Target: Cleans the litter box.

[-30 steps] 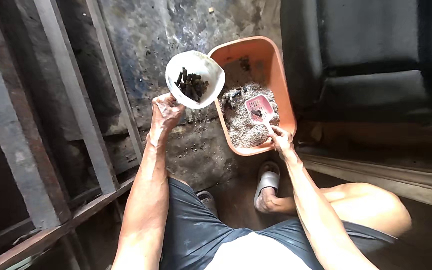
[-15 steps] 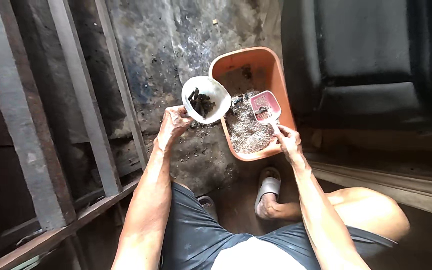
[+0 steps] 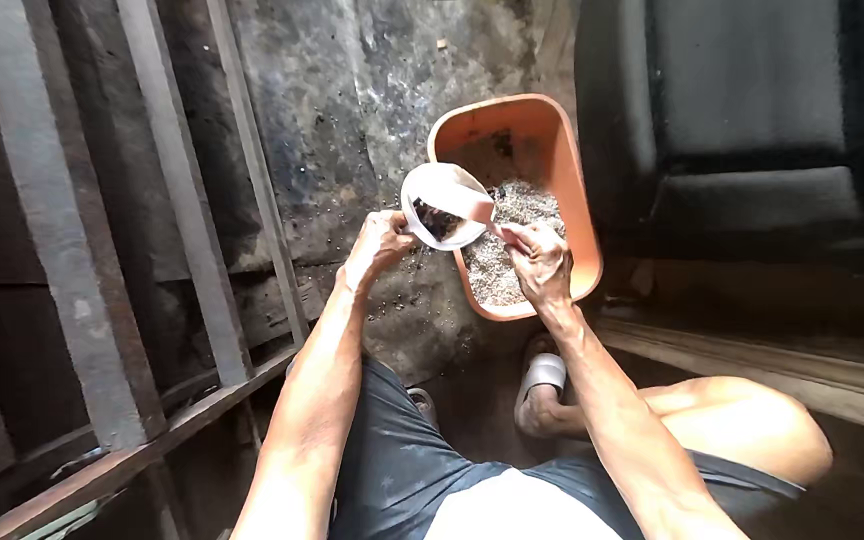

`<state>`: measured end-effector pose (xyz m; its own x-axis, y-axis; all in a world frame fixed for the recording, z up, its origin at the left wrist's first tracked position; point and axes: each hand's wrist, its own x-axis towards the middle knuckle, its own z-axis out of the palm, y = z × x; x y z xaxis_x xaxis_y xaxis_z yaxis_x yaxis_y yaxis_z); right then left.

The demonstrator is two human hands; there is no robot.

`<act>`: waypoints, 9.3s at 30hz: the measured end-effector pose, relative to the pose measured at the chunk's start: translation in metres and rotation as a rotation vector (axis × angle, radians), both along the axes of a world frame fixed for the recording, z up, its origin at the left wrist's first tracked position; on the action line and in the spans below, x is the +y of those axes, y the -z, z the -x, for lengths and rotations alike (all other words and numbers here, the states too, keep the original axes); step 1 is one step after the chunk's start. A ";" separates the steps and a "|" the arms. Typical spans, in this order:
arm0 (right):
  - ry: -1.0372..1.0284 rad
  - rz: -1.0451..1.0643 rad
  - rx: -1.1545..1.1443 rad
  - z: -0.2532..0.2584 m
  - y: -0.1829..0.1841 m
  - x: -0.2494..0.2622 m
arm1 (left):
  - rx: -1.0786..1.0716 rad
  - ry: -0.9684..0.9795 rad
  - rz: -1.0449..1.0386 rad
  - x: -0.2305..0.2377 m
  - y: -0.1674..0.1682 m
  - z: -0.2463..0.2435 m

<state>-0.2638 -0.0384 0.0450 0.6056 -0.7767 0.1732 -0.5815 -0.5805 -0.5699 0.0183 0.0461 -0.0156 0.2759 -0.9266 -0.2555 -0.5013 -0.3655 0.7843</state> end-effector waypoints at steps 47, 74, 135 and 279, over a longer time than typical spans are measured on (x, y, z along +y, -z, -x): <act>0.281 -0.617 0.493 0.014 0.079 0.027 | -0.201 -0.323 0.184 0.036 -0.030 -0.031; 0.220 -0.250 0.390 0.048 0.075 0.015 | -0.217 -0.302 0.211 0.043 -0.040 -0.033; 0.265 -0.659 0.421 0.044 0.089 0.012 | -0.209 -0.323 0.288 0.046 -0.046 -0.041; 0.105 -0.261 0.496 0.012 0.126 -0.194 | -0.284 -0.362 0.155 0.075 -0.060 -0.022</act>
